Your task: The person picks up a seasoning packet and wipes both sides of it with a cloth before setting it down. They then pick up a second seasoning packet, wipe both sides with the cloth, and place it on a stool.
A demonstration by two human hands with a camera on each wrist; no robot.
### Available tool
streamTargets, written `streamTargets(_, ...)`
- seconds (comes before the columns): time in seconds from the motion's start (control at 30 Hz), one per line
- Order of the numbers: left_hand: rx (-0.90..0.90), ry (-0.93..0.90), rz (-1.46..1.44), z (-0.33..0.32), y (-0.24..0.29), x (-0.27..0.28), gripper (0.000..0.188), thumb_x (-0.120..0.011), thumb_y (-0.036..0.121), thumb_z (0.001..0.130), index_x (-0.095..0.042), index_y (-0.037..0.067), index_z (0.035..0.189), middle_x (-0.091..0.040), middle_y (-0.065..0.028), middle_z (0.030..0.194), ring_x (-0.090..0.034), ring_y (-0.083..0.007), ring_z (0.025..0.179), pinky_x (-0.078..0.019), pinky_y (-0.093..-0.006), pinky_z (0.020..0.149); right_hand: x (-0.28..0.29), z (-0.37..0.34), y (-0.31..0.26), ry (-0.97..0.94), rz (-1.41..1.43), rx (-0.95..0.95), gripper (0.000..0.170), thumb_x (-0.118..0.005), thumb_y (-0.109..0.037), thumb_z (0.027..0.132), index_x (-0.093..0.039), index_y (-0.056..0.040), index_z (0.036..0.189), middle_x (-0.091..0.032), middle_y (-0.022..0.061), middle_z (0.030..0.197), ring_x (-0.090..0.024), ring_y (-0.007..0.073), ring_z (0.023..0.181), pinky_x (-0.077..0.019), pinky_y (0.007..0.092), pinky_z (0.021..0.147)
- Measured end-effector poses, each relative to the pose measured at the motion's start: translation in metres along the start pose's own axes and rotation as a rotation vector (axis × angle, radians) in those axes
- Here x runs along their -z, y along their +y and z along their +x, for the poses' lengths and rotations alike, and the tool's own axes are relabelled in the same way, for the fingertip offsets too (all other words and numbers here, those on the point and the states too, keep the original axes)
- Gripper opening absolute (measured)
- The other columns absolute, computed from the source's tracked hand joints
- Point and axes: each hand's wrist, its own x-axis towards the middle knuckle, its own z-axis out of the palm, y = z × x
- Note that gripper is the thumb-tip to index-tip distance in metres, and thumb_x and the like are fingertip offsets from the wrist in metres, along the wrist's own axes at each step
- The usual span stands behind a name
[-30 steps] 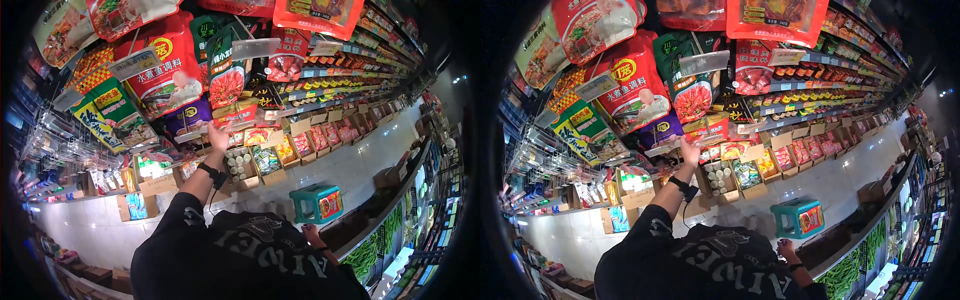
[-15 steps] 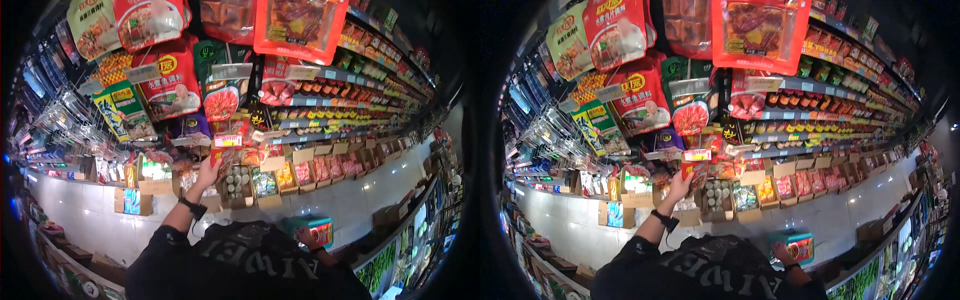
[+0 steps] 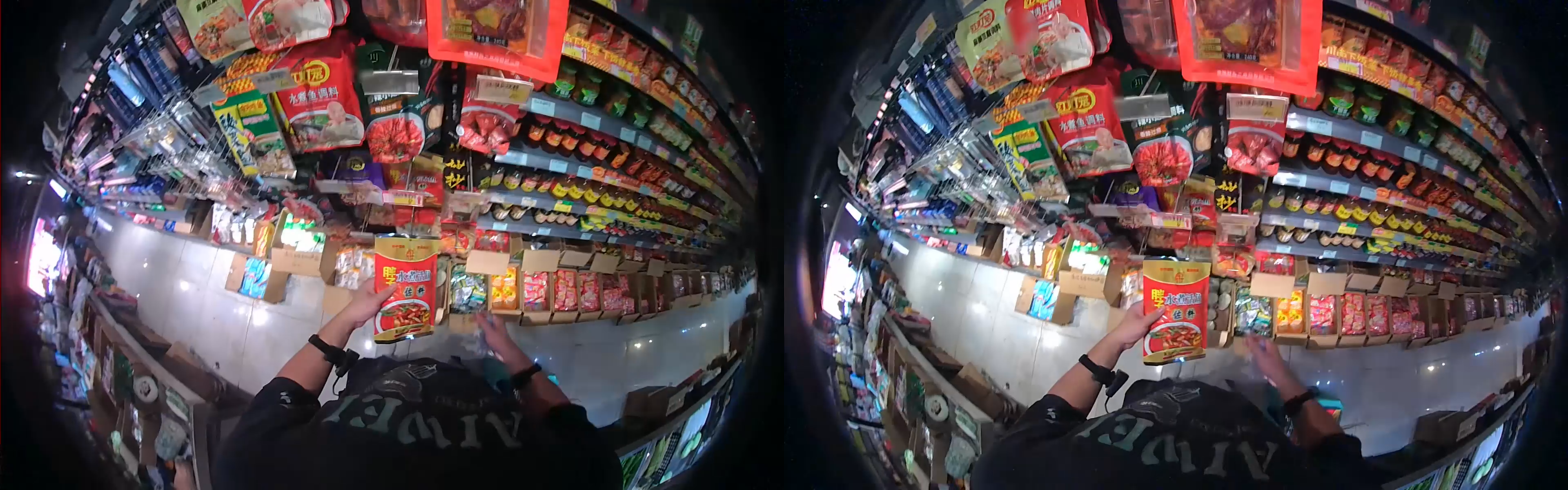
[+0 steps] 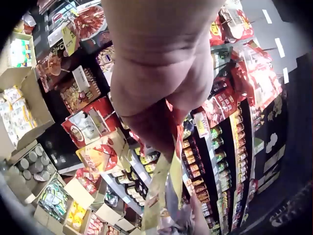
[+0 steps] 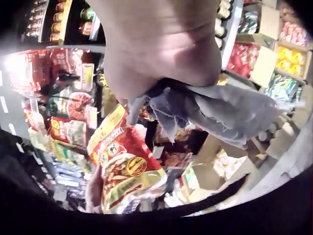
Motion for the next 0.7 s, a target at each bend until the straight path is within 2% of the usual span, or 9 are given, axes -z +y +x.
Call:
streamTargets(0.03, 0.028, -0.008, -0.035, -0.011, -0.005, -0.007, 0.035, -0.061, 0.02, 0.103, -0.057, 0.001, 0.132, -0.069, -0.0081, 0.122, -0.065, -0.0149, 0.108, -0.0526, -0.0325, 0.095, -0.008, 0.014, 0.004, -0.073, 0.122, 0.031, 0.031, -0.057, -0.028, 0.105, -0.062, -0.0049, 0.125, -0.07, 0.0041, 0.113, -0.063, 0.0108, 0.101, -0.0494, 0.0292, 0.092)
streamTargets(0.1, 0.067, -0.032, -0.081, -0.031, -0.005, -0.021, 0.035, -0.062, 0.021, 0.102, -0.057, 0.001, 0.132, -0.068, -0.0086, 0.122, -0.065, -0.0139, 0.107, -0.0533, -0.0321, 0.094, -0.038, 0.024, -0.025, -0.187, -0.117, 0.23, 0.031, -0.059, -0.025, 0.104, -0.062, -0.0045, 0.127, -0.07, 0.0042, 0.118, -0.063, 0.0116, 0.105, -0.0487, 0.0309, 0.095)
streamTargets(0.2, 0.086, -0.057, -0.185, -0.058, 0.006, -0.036, 0.036, -0.061, 0.02, 0.102, -0.056, 0.002, 0.133, -0.068, -0.0091, 0.123, -0.065, -0.0144, 0.109, -0.0537, -0.0327, 0.095, -0.082, -0.004, -0.074, -0.438, -0.002, 0.245, 0.031, -0.063, -0.019, 0.101, -0.062, -0.0022, 0.127, -0.071, 0.0052, 0.116, -0.065, 0.0115, 0.103, -0.051, 0.0305, 0.093)
streamTargets(0.33, 0.149, -0.122, -0.579, -0.082, 0.046, -0.021, 0.044, -0.062, 0.022, 0.101, -0.05, 0.002, 0.139, -0.064, -0.0127, 0.131, -0.066, -0.0189, 0.115, -0.0543, -0.0361, 0.1, -0.099, -0.039, -0.103, -0.37, 0.176, 0.09, 0.026, -0.067, -0.015, 0.098, -0.066, -0.0019, 0.12, -0.072, 0.0043, 0.109, -0.066, 0.0096, 0.095, -0.0543, 0.0289, 0.083)
streamTargets(0.47, 0.184, -0.135, -0.243, -0.086, 0.077, -0.023, 0.049, -0.057, 0.032, 0.104, -0.048, 0.001, 0.141, -0.063, -0.0137, 0.132, -0.066, -0.0201, 0.115, -0.0554, -0.0362, 0.098, -0.116, -0.056, -0.114, -0.363, 0.163, 0.157, 0.021, -0.069, -0.014, 0.097, -0.068, -0.002, 0.114, -0.072, 0.004, 0.103, -0.067, 0.0102, 0.091, -0.0549, 0.0286, 0.081)
streamTargets(0.53, 0.223, -0.124, -0.251, -0.084, 0.076, -0.013, 0.048, -0.056, 0.031, 0.105, -0.048, 0.001, 0.141, -0.064, -0.0135, 0.131, -0.066, -0.0201, 0.114, -0.0556, -0.0365, 0.098, -0.129, -0.061, -0.131, -0.346, 0.061, 0.204, 0.019, -0.069, -0.014, 0.097, -0.068, -0.0017, 0.112, -0.072, 0.0035, 0.101, -0.066, 0.0099, 0.089, -0.0546, 0.028, 0.079)
streamTargets(0.57, 0.199, -0.125, -0.276, -0.085, 0.078, -0.006, 0.046, -0.057, 0.027, 0.104, -0.047, 0.001, 0.141, -0.063, -0.0139, 0.132, -0.066, -0.0206, 0.115, -0.0559, -0.0371, 0.098, -0.128, -0.055, -0.13, -0.271, -0.097, 0.167, 0.019, -0.069, -0.014, 0.096, -0.066, -0.0019, 0.111, -0.068, 0.0004, 0.094, -0.064, 0.0088, 0.082, -0.0537, 0.0265, 0.075)
streamTargets(0.67, 0.115, -0.128, -0.21, -0.097, 0.092, 0.016, 0.043, -0.054, 0.026, 0.106, -0.049, 0.002, 0.141, -0.063, -0.0128, 0.133, -0.064, -0.0205, 0.118, -0.0538, -0.0367, 0.1, -0.128, -0.041, -0.131, 0.154, 0.364, 0.49, 0.023, -0.066, -0.012, 0.097, -0.061, -0.0023, 0.117, -0.063, 0.002, 0.1, -0.06, 0.009, 0.088, -0.0517, 0.0263, 0.079)
streamTargets(0.7, 0.087, -0.133, -0.192, -0.1, 0.095, 0.024, 0.042, -0.053, 0.027, 0.106, -0.049, 0.002, 0.14, -0.063, -0.0123, 0.133, -0.063, -0.0202, 0.119, -0.0532, -0.0364, 0.1, -0.141, -0.046, -0.141, 0.206, 0.368, 0.596, 0.024, -0.065, -0.011, 0.097, -0.059, -0.0026, 0.118, -0.061, 0.0043, 0.104, -0.059, 0.0112, 0.094, -0.0509, 0.0283, 0.083)
